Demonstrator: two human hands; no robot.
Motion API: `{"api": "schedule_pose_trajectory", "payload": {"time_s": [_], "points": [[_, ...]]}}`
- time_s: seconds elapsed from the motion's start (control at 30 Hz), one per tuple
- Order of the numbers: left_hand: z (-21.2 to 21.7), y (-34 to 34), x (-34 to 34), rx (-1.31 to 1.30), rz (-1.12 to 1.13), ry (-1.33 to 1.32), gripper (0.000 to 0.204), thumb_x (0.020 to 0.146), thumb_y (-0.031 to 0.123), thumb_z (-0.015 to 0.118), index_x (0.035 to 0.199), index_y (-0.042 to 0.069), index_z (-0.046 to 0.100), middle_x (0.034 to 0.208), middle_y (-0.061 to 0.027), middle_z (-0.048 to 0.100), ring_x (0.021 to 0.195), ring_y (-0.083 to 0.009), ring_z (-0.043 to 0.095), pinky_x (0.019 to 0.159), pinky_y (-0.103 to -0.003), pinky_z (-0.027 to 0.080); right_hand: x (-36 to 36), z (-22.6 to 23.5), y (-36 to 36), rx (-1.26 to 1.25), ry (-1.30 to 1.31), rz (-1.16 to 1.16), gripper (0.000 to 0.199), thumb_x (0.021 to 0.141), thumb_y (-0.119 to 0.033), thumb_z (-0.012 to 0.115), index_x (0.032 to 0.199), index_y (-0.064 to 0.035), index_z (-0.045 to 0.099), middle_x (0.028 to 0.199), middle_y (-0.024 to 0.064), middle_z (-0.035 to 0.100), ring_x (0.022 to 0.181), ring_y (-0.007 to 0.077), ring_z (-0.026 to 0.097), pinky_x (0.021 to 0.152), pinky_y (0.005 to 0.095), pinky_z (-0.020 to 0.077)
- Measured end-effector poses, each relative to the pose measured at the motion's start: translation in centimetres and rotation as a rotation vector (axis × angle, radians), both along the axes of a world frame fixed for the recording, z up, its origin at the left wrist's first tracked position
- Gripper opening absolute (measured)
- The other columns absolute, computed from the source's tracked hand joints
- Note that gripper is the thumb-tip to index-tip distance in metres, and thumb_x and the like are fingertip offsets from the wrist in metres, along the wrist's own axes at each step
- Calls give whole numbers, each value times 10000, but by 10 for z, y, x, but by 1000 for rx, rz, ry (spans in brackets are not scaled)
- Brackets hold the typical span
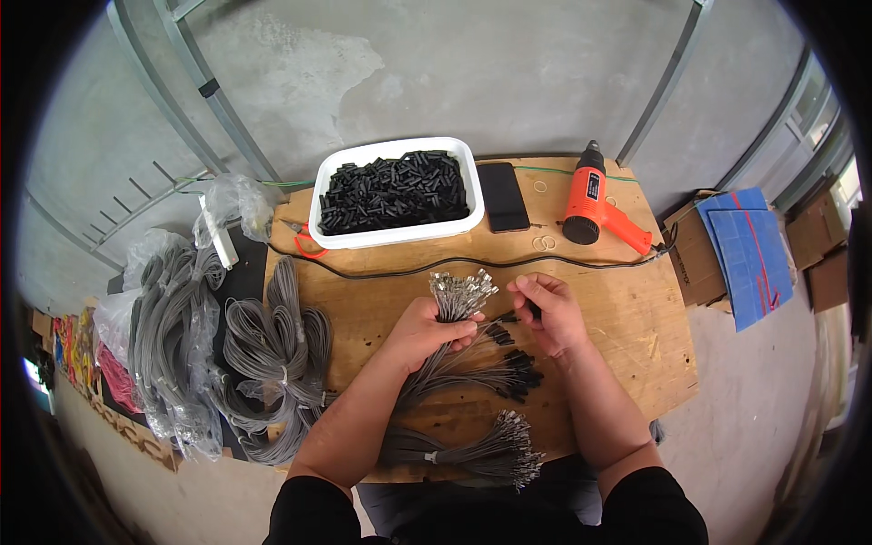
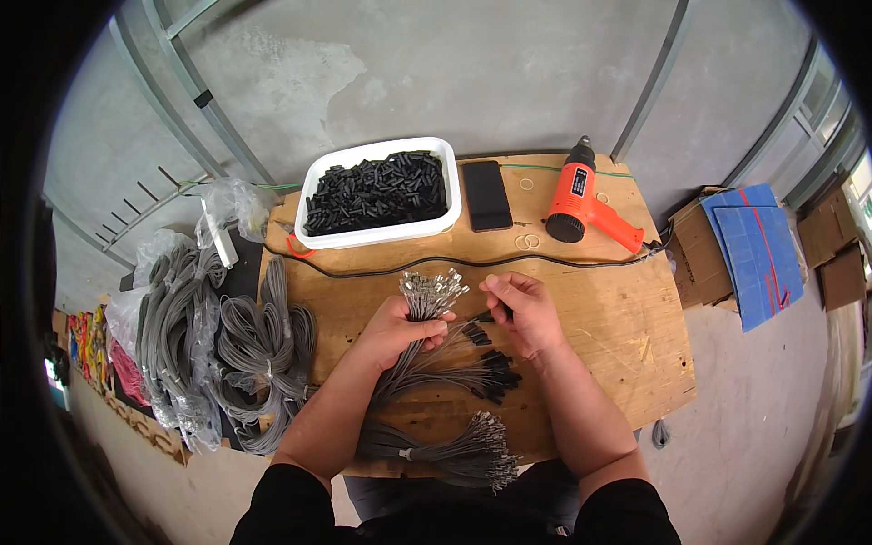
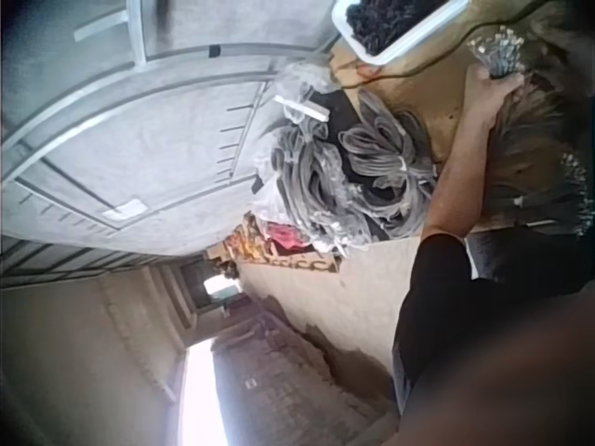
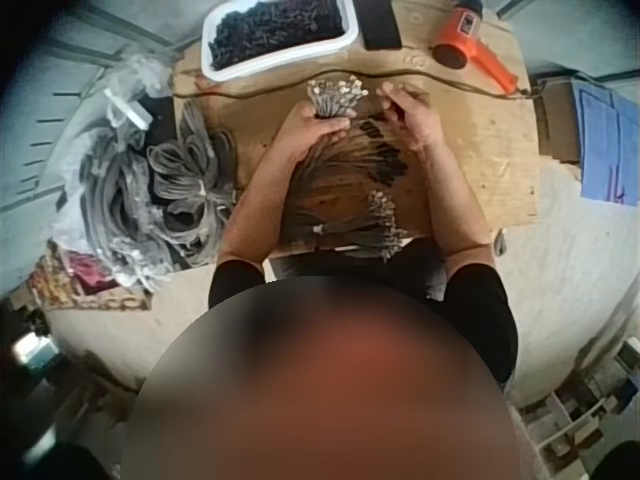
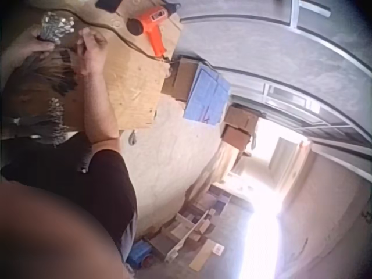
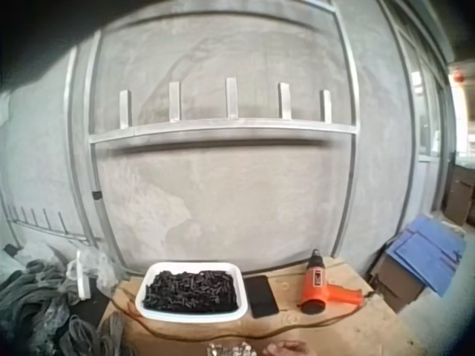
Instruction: Slide heat shrink tubing onto the terminal ends of pre-cut wire bundles.
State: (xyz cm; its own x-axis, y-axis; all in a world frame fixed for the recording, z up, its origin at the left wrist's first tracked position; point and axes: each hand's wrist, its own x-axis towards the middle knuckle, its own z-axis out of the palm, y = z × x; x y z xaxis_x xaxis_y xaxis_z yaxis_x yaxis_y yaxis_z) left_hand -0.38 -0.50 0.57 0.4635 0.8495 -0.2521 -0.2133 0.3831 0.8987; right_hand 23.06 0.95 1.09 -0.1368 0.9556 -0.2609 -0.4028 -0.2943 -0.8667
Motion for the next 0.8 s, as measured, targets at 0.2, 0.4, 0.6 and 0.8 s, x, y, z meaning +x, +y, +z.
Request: {"api": "schedule_pose_trajectory", "payload": {"time_s": [0.2, 0.4, 0.6, 0.8], "points": [[1, 1, 0, -23, 12, 8, 255, 892, 106, 720, 1094, -44, 679, 844, -59, 676, 729, -129, 635, 648, -267, 522, 7, -3, 1, 66, -80, -9, 126, 919, -147, 729, 901, -29, 689, 708, -27, 601, 544, 51, 452, 485, 203, 333], [1, 2, -6, -36, 108, 24, 223, 899, 110, 706, 1083, -15, 697, 807, -33, 653, 700, -113, 614, 624, -269, 516, -9, -4, -7, 353, -523, 205, 121, 922, -106, 696, 988, -8, 724, 891, 58, 731, 753, 172, 664, 711, 278, 528], [-6, 6, -7, 3, 150, 45, 218, 917, 126, 687, 1089, -5, 716, 819, -5, 647, 676, -94, 571, 611, -249, 478, -29, -4, -26, 863, -1354, 247, 149, 917, -248, 650, 858, -123, 706, 812, 107, 698, 718, 309, 682, 627, 412, 543], [-6, 6, -9, -50, 163, 32, 222, 925, 120, 670, 1100, -9, 712, 851, -44, 676, 703, -120, 610, 646, -260, 508, -21, 8, -31, 878, -1422, 386, 230, 886, -307, 664, 768, -111, 676, 731, 105, 674, 685, 324, 671, 617, 445, 536]]}}
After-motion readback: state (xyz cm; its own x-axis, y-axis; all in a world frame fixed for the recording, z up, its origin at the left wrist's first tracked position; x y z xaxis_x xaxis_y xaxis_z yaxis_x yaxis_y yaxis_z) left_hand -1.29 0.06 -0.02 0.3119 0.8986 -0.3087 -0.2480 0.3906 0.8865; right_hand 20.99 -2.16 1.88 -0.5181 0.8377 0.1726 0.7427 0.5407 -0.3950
